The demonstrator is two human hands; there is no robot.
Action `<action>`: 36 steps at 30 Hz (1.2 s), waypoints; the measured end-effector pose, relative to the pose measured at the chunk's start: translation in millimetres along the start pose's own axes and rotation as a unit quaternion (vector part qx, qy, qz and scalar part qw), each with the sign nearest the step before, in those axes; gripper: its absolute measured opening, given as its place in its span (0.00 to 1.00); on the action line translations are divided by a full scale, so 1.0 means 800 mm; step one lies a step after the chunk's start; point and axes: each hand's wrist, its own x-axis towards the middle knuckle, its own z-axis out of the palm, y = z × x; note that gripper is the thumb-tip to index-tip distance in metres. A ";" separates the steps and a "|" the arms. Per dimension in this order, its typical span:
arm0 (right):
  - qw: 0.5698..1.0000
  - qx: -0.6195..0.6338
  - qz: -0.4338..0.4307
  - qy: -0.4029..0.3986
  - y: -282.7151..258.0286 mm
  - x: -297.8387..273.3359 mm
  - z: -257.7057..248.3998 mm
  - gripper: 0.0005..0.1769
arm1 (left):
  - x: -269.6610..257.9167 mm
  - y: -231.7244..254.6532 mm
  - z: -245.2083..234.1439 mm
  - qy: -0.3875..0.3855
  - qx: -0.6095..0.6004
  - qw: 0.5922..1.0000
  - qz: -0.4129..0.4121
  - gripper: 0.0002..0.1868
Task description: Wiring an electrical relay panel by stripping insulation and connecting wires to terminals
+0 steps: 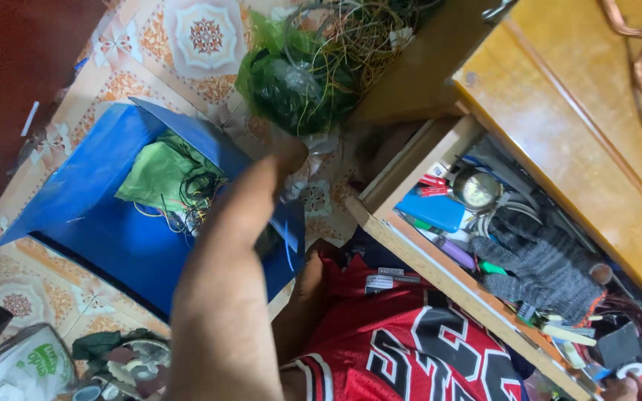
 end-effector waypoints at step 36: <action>0.696 0.501 -0.321 -0.403 -0.506 0.003 -0.098 0.30 | -0.519 -0.089 -0.422 0.551 -0.391 0.711 0.195 0.21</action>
